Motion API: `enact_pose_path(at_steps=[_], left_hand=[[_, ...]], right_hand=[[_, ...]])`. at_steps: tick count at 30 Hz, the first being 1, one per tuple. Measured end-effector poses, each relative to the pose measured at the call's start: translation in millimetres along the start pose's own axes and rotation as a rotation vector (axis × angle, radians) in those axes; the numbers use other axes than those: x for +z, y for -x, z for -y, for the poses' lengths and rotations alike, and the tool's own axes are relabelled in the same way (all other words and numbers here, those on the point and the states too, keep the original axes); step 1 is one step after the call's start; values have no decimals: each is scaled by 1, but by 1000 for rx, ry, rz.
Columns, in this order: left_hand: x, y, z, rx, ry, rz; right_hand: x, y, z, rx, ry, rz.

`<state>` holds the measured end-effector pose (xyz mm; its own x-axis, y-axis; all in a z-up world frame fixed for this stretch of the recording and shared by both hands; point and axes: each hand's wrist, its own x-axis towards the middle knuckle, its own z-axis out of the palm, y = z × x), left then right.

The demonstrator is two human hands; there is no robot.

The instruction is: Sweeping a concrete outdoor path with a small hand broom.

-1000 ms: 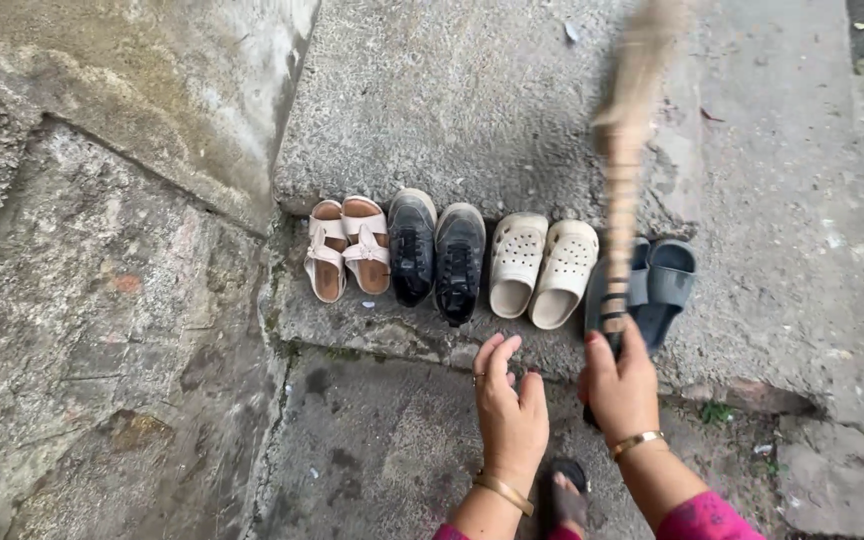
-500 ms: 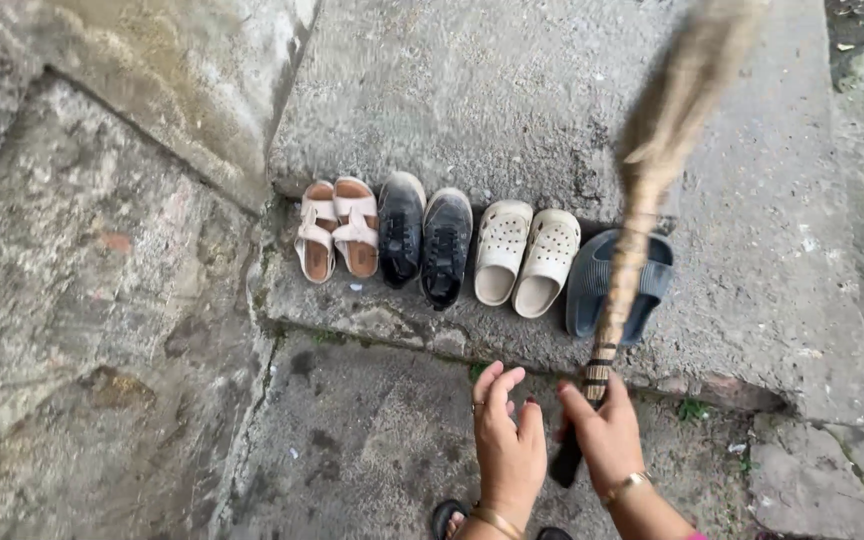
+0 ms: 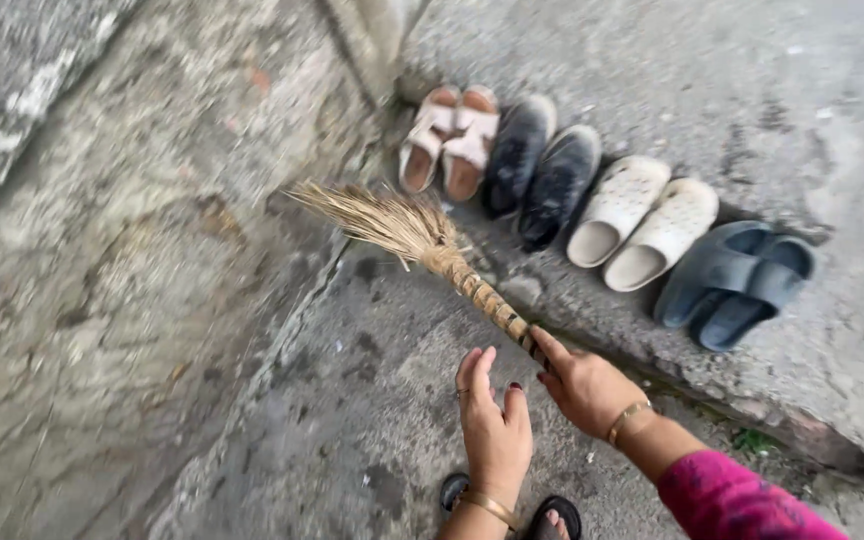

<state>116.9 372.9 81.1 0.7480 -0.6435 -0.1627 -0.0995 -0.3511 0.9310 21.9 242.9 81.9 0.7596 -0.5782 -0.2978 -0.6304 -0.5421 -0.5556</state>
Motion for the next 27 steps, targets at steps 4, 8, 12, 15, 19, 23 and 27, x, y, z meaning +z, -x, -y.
enact_pose_path(at_steps=[4,8,12,15,19,23,27], left_hand=[[-29,0,21,-115,-132,-24],[-50,-4,45,-72,-143,-107],[-73,-7,54,-104,-81,-111],[-78,-7,69,-82,-90,-168],[-90,-6,80,-119,-126,-171],[-108,-11,79,-361,-38,-97],[-111,2,105,-313,-73,-158]], right_hand=[[21,-41,24,118,116,242],[50,-76,41,39,255,337],[71,-106,54,-3,366,363],[87,-125,64,163,368,393],[171,-136,8,189,378,426],[134,-105,41,-5,648,810],[100,-115,11,28,657,807]])
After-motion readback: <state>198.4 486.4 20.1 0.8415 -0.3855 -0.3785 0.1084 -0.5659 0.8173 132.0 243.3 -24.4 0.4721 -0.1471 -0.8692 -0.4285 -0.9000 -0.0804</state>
